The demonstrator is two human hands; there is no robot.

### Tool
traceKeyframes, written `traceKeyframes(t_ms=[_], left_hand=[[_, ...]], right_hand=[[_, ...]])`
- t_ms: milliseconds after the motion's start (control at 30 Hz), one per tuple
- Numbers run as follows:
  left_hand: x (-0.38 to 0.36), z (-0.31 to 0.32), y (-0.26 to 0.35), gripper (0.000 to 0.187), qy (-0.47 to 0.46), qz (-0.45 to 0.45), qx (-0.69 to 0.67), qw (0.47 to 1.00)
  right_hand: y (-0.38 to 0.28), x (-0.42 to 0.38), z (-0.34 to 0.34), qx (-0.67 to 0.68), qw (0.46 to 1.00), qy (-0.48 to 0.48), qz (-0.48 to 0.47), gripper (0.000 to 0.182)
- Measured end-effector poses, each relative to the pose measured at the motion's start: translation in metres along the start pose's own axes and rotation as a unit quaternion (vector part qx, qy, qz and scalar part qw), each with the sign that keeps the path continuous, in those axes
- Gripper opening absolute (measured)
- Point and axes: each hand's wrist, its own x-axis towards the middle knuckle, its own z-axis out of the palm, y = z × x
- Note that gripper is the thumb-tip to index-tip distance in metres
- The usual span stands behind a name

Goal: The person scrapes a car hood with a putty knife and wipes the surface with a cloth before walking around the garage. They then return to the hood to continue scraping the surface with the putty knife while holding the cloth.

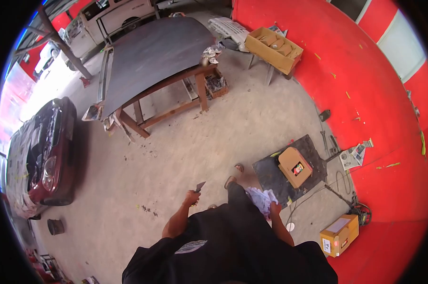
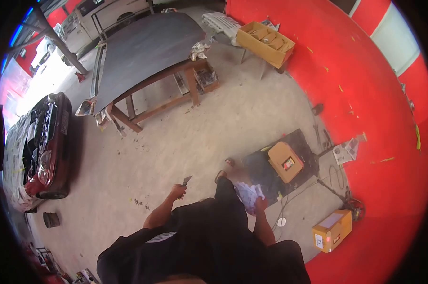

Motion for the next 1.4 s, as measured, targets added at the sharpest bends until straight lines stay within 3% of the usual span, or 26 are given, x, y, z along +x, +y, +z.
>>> traceKeyframes(t_ms=[100, 200, 300, 400, 433, 567, 667, 700, 800, 833, 867, 933, 967, 1067, 1167, 1267, 1400], left_hand=[[0.041, -0.006, 0.02, 0.025, 0.041, -0.04, -0.009, 0.998], [0.067, 0.001, 0.057, 0.025, 0.09, -0.094, 0.0, 0.991], [0.086, 0.005, 0.115, 0.029, 0.136, -0.099, 0.054, 0.984], [0.115, 0.025, 0.167, 0.035, 0.236, 0.043, 0.138, 0.961], [0.125, 0.03, 0.189, 0.038, 0.236, 0.041, 0.147, 0.96], [0.182, 0.042, 0.267, 0.044, 0.214, 0.048, 0.137, 0.966], [0.229, 0.042, 0.344, 0.044, 0.169, 0.064, 0.093, 0.979], [0.24, 0.042, 0.377, 0.043, 0.152, 0.069, 0.078, 0.983], [0.276, 0.043, 0.48, 0.042, 0.119, 0.088, 0.059, 0.987], [0.287, 0.043, 0.51, 0.041, 0.109, 0.094, 0.06, 0.988], [0.307, 0.044, 0.534, 0.041, 0.103, 0.122, 0.107, 0.981], [0.347, 0.048, 0.598, 0.041, 0.093, 0.184, 0.197, 0.959], [0.367, 0.052, 0.631, 0.039, 0.076, 0.162, 0.237, 0.955], [0.412, 0.067, 0.73, 0.037, 0.06, 0.262, 0.221, 0.938], [0.423, 0.081, 0.838, 0.035, 0.072, 0.29, 0.206, 0.932], [0.44, 0.095, 0.929, 0.036, 0.029, 0.253, 0.133, 0.958], [0.5, 0.117, 0.994, 0.039, 0.083, 0.264, 0.028, 0.961]], right_hand=[[0.016, 0.071, 0.011, 0.055, 0.995, -0.025, 0.083, 0.031], [-0.023, 0.111, 0.027, -0.121, 0.983, 0.069, 0.12, 0.033], [-0.061, 0.162, 0.036, -0.038, 0.996, -0.063, 0.046, 0.036], [-0.136, 0.205, 0.052, 0.023, 0.994, -0.1, -0.026, 0.04], [-0.149, 0.231, 0.066, -0.033, 0.996, -0.048, -0.069, 0.043], [-0.225, 0.296, 0.107, 0.089, 0.994, -0.056, -0.012, 0.043], [-0.286, 0.338, 0.146, 0.2, 0.961, -0.025, 0.19, 0.043], [-0.302, 0.354, 0.159, 0.205, 0.954, -0.084, 0.201, 0.047], [-0.35, 0.393, 0.196, 0.189, 0.951, -0.11, 0.22, 0.048], [-0.329, 0.433, 0.211, 0.317, 0.901, -0.241, 0.172, 0.049], [-0.311, 0.475, 0.223, 0.333, 0.887, -0.251, 0.196, 0.046], [-0.364, 0.508, 0.238, 0.365, 0.857, -0.275, 0.237, 0.039], [-0.386, 0.519, 0.243, 0.357, 0.873, -0.206, 0.262, 0.042], [-0.471, 0.565, 0.26, 0.396, 0.862, -0.253, 0.19, 0.052], [-0.599, 0.561, 0.277, 0.394, 0.852, -0.346, -0.01, 0.046], [-0.728, 0.571, 0.303, 0.5, 0.798, -0.327, 0.079, 0.047], [-0.837, 0.655, 0.364, 0.419, 0.809, -0.402, 0.088, 0.047]])
